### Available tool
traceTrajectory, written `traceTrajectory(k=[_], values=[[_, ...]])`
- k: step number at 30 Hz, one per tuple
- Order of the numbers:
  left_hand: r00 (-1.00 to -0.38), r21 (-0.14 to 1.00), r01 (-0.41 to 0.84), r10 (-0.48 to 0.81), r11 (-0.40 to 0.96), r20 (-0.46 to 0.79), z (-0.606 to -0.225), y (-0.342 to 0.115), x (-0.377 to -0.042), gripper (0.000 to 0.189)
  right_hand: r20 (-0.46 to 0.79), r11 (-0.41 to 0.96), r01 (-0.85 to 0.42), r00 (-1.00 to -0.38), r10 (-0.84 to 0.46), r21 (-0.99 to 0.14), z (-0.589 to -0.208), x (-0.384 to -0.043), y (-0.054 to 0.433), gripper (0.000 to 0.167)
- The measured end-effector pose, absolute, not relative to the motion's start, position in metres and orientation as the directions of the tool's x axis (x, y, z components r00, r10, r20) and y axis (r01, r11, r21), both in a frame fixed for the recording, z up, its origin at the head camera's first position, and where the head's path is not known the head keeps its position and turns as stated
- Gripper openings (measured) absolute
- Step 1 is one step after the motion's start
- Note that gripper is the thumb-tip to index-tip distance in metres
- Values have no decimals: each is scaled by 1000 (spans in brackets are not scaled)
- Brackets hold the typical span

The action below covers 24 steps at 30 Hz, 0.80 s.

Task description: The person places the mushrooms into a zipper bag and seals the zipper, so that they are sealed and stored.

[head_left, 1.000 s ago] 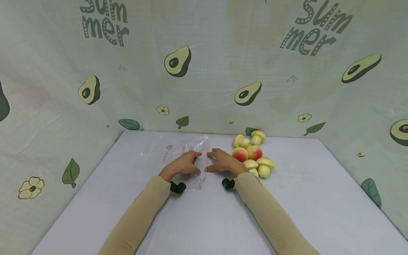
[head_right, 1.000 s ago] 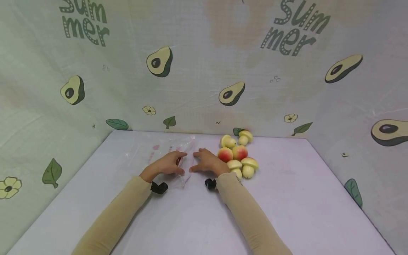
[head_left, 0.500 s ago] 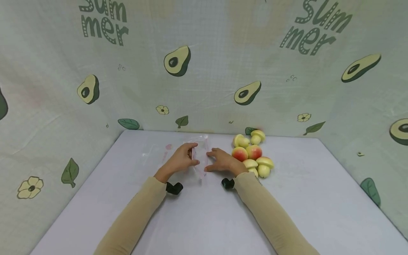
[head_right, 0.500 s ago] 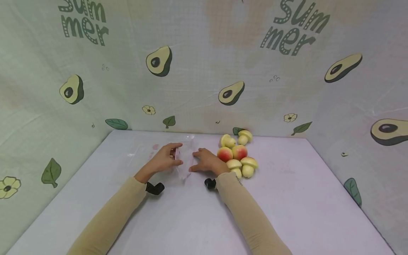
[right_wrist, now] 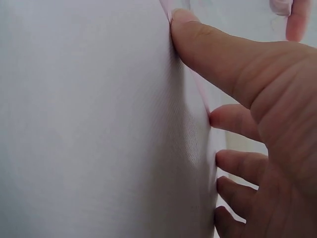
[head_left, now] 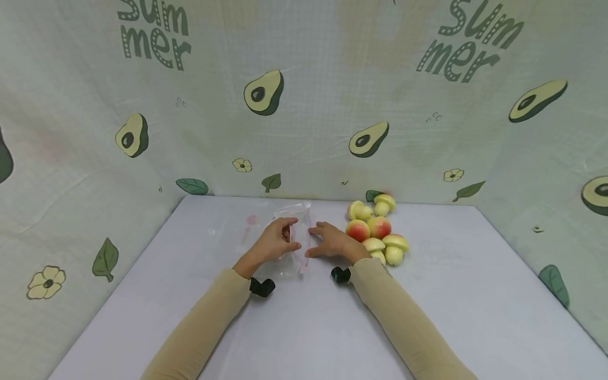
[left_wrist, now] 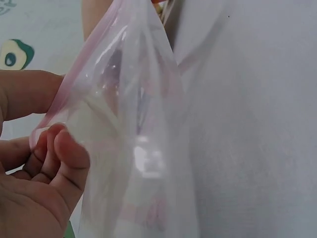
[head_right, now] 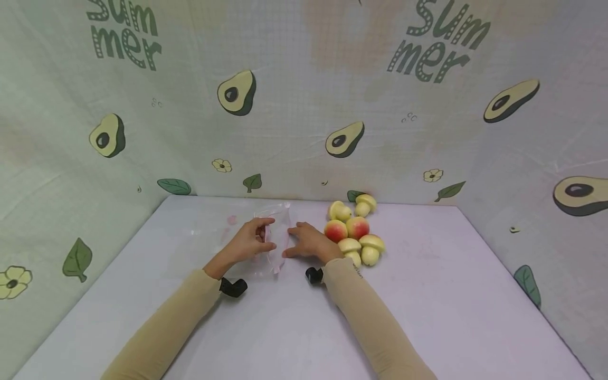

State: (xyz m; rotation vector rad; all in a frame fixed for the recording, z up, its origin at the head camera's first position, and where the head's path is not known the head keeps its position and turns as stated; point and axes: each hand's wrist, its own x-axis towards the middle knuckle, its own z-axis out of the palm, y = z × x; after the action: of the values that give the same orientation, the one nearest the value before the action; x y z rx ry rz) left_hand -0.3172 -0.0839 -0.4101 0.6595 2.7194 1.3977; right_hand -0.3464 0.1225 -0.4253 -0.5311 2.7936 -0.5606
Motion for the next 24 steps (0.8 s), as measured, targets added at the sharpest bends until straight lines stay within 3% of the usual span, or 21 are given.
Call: traceTrajectory(k=[16,24], values=[[-913,774,354,375,525,162,-413,-84,-316,66,-148,859,-356,-889,-433,-369,-423,-339,124,82],[-910,790,353,381,501,165,-412,-84,-316,63,-112,838,-351,-895,-431,-418,-420,-339,125,84]])
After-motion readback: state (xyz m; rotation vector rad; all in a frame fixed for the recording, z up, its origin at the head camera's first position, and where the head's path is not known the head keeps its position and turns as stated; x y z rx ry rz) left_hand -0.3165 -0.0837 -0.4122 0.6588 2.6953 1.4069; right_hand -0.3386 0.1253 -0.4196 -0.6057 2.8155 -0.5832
